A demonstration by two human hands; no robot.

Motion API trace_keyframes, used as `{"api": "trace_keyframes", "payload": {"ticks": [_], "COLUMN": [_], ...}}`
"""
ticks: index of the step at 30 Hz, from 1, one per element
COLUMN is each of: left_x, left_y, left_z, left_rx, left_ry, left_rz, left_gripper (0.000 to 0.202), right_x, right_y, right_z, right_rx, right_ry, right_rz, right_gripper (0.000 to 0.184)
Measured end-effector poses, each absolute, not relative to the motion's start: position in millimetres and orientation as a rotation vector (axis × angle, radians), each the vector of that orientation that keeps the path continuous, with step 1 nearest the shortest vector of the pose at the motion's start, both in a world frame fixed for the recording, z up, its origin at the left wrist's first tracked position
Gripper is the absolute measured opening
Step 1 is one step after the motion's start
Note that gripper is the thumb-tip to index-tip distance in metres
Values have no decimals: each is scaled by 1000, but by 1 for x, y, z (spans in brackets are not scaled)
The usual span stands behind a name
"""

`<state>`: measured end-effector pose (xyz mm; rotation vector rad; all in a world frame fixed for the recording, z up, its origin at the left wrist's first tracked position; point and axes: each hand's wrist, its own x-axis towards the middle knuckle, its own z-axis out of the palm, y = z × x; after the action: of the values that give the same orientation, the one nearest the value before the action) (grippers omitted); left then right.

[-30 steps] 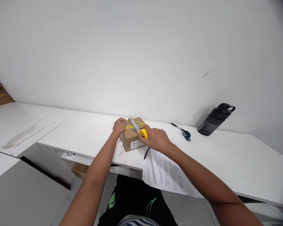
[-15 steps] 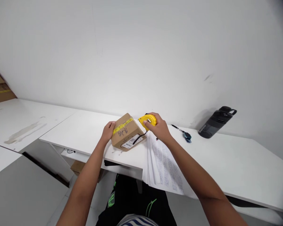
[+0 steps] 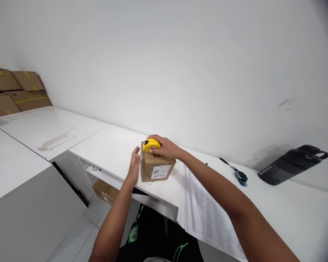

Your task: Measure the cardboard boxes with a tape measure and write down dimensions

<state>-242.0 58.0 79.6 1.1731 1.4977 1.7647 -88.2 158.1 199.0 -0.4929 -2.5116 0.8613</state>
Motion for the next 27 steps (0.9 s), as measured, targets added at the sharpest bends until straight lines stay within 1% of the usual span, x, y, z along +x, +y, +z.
{"api": "trace_keyframes", "payload": {"ticks": [3,5,9,14,17,22,27], "left_x": [-217,-206,-203,-212,-215,-213,-213], "left_y": [48,48,53,56,57,59,62], "left_z": [89,91,91,96,99,99,97], "left_rx": [1186,1149,1175,1256,1270,1236,1268], "left_ry": [1454,1457,1528,1518,1427,1447,1456], "left_rz": [1670,1684,1735,1636,1634,1653,1678], "left_gripper": [77,85,78,68,66,66,66], "right_x": [-97,-97,-85,-62,-43,-2,22], "right_y": [159,159,158,167,173,172,171], "right_z": [205,211,222,224,223,222,216], "right_rx": [-444,-463,-508,-601,-683,-884,-904], "right_ry": [-2598,-2663,-2767,-2799,-2798,-2745,-2679], "right_rz": [847,824,751,681,717,760,781], "right_gripper": [51,50,48,46,47,48,44]}}
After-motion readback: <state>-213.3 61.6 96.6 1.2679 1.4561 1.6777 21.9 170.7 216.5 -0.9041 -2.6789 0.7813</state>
